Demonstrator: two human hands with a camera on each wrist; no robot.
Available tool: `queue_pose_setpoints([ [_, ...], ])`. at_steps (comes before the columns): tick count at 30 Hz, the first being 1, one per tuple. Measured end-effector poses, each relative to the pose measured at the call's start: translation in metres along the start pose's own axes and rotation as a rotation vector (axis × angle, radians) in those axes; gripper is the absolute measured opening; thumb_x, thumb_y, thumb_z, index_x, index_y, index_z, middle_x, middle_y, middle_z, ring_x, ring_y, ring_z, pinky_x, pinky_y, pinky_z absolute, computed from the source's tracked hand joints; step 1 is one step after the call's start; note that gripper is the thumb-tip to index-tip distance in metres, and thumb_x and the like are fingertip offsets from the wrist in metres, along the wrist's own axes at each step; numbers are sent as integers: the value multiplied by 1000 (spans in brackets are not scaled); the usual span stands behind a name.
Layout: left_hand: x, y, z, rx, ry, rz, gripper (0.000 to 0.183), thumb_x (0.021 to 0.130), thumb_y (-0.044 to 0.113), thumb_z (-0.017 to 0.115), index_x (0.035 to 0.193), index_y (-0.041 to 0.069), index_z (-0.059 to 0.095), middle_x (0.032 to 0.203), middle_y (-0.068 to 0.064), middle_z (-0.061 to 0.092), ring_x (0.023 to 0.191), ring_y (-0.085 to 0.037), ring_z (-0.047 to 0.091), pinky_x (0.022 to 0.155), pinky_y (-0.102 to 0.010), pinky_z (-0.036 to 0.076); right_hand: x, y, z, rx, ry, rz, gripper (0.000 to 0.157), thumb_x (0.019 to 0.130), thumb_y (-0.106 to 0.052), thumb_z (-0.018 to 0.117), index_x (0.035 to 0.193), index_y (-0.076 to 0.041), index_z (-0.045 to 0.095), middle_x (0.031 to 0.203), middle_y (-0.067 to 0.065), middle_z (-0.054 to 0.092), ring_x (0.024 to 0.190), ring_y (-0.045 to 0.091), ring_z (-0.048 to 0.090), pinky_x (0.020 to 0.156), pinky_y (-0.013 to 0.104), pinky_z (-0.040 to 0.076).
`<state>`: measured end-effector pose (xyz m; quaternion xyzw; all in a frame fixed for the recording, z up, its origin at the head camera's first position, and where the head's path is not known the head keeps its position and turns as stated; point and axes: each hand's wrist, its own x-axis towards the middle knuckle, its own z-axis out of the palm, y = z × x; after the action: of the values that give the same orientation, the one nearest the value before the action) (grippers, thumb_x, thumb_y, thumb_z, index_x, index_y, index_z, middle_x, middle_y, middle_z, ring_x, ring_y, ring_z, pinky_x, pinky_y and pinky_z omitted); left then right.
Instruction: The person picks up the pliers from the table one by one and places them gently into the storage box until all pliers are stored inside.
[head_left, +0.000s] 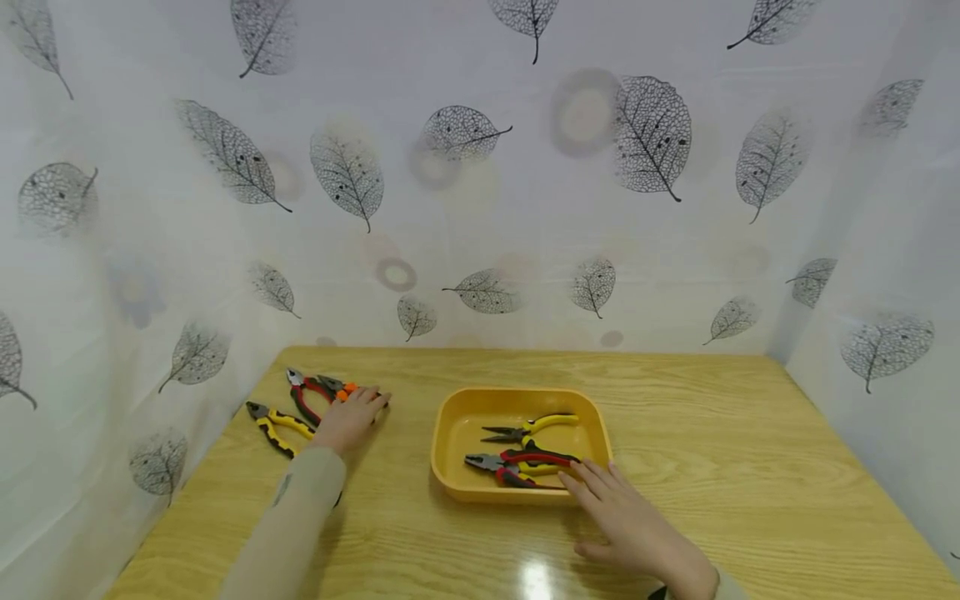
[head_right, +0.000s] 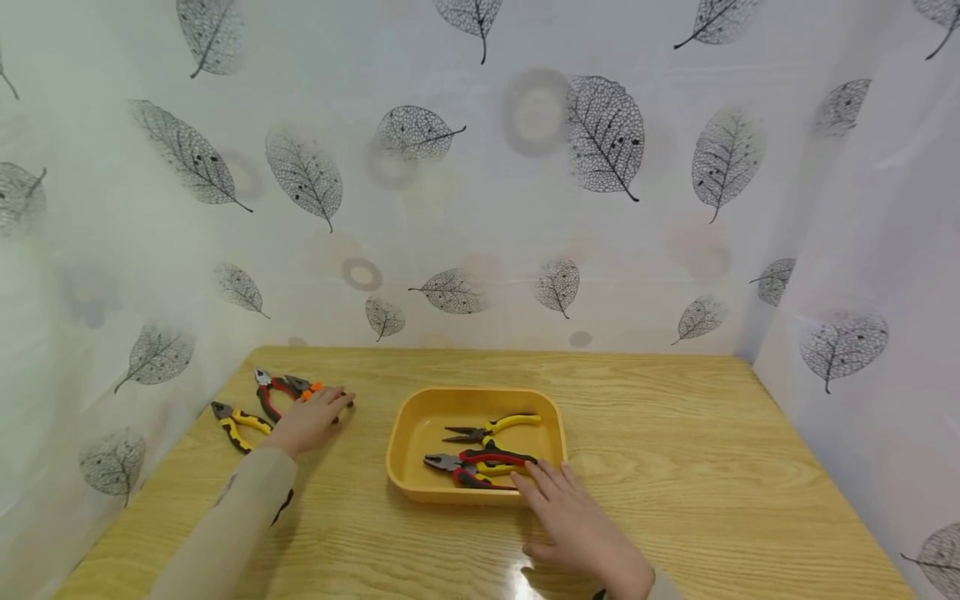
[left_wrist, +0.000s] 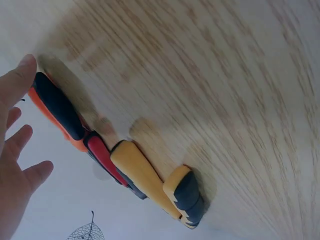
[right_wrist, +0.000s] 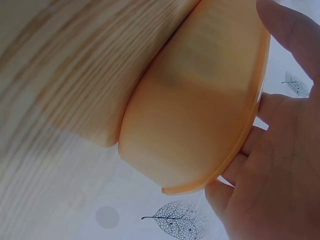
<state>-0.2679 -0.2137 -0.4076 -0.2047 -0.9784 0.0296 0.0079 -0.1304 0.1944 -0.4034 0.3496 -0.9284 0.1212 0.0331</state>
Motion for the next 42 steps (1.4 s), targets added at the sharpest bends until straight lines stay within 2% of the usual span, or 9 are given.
queue_pose_setpoints([
  [6, 1, -5, 0, 52, -14, -11, 51, 86, 20, 59, 132, 7, 42, 134, -18, 37, 122, -37, 32, 89, -59, 30, -1, 0, 1, -12, 16, -3, 80, 72, -40, 69, 135, -3, 35, 136, 20, 32, 123, 38, 28, 99, 53, 18],
  [11, 4, -5, 0, 65, -59, -37, 54, 85, 17, 60, 133, 7, 40, 135, -18, 36, 123, -37, 30, 91, -59, 27, -1, 1, 2, -18, 24, -2, 81, 72, -40, 69, 135, -4, 34, 136, 19, 32, 124, 37, 28, 104, 40, 2],
  [16, 7, -4, 0, 100, -78, -47, 52, 85, 18, 60, 132, 8, 41, 134, -16, 38, 123, -36, 31, 92, -58, 28, 0, 1, 3, -16, -5, 1, 80, 73, -40, 68, 136, -4, 33, 137, 20, 32, 124, 37, 27, 101, 51, 15],
  [20, 9, -1, -2, 97, -96, -53, 47, 86, 14, 58, 131, 8, 43, 133, -15, 39, 123, -36, 31, 92, -58, 28, 0, 2, 3, -9, -15, 9, 81, 73, -40, 68, 136, -4, 33, 137, 19, 31, 125, 37, 26, 105, 37, -3],
  [23, 10, 0, -1, 82, -104, -63, 46, 85, 8, 58, 129, 8, 45, 133, -15, 39, 122, -36, 32, 92, -57, 29, 1, 2, 4, -11, -9, 15, 81, 72, -41, 69, 136, -5, 34, 137, 19, 31, 125, 36, 26, 99, 23, -16],
  [27, 14, -1, 5, 30, -94, -78, 46, 85, 3, 57, 129, 7, 45, 134, -16, 38, 110, -34, 46, 85, -51, 39, 1, 2, 3, -15, 2, 16, 81, 72, -40, 69, 136, -5, 35, 137, 18, 31, 125, 36, 26, 105, 38, -1],
  [31, 17, -2, 10, -19, -101, -100, 46, 85, -1, 54, 130, 7, 44, 135, -17, 35, 94, -32, 56, 71, -43, 47, 1, 2, 3, -19, 8, 3, 81, 72, -39, 69, 135, -3, 35, 137, 20, 32, 124, 37, 27, 97, 55, 19],
  [37, 18, 1, 12, 27, -77, -44, 40, 87, 7, 55, 126, 10, 49, 130, -13, 43, 98, -31, 54, 75, -43, 46, 1, 1, 2, -12, -6, -2, 80, 72, -37, 69, 135, -1, 34, 136, 22, 32, 123, 38, 28, 97, 56, 18],
  [42, 16, 13, 4, 34, -80, 16, 41, 83, 4, 59, 123, 11, 51, 123, -12, 48, 109, -34, 45, 84, -49, 40, 1, 0, 1, -22, 1, -2, 80, 72, -37, 70, 134, -1, 35, 136, 22, 32, 123, 39, 28, 97, 56, 19],
])
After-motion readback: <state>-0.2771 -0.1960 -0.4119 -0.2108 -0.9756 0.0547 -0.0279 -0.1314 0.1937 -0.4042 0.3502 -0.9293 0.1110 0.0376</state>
